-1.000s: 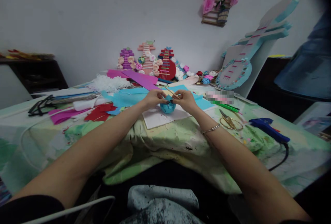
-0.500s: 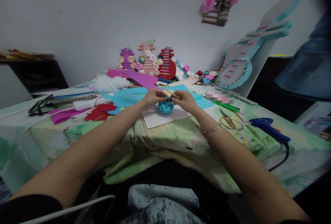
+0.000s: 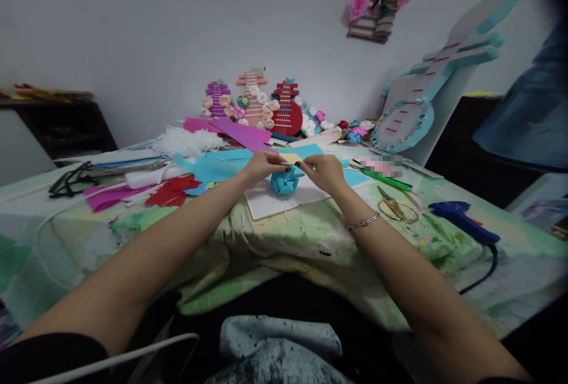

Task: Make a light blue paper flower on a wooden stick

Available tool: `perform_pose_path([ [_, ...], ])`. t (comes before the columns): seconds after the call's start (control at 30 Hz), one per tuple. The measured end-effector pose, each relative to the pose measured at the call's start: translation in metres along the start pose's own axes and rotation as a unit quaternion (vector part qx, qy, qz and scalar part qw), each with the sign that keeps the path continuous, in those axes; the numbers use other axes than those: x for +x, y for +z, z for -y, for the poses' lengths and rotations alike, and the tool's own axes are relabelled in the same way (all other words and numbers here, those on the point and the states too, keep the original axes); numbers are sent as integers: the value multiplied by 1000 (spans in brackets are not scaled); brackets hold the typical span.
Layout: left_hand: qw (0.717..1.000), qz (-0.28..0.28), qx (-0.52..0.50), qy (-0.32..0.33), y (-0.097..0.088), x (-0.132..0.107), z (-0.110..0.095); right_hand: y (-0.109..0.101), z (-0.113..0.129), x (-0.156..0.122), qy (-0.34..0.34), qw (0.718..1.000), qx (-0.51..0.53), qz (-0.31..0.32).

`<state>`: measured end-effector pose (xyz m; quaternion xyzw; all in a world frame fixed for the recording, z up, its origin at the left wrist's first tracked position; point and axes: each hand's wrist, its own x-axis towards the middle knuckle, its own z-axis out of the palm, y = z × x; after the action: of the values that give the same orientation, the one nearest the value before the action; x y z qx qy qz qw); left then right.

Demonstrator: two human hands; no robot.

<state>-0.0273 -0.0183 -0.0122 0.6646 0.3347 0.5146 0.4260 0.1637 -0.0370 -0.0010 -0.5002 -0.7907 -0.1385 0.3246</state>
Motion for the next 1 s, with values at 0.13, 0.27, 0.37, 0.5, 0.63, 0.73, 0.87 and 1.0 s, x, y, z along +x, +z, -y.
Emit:
perform_pose_path([
  [0.13,1000,5,3,9,-1,0,1,0,1,0,1,1000,-5,8],
  [0.27,1000,13,4,22,-2,1,2,2,1,0,3,1000,-12,2],
  [0.37,1000,-9,-3,10,-1,2,2,3,0,0,-1,1000,-1,-6],
  [0.5,999,-50,-13,-2,0,3,1,4,-1,2,-17,1000,16,-9],
  [0.63,999,-43,5,7,0,1,0,5,-1,3,-29,999,23,-4],
  [0.73,999,-37,15,12,0,-1,-2,5,-2,3,-37,999,24,-7],
  [0.87,999,-29,35,19,0,-1,-2,6,-3,4,-43,999,15,-17],
  [1.0,998,-19,56,39,-1,-1,0,6,-3,4,-43,999,8,-30],
])
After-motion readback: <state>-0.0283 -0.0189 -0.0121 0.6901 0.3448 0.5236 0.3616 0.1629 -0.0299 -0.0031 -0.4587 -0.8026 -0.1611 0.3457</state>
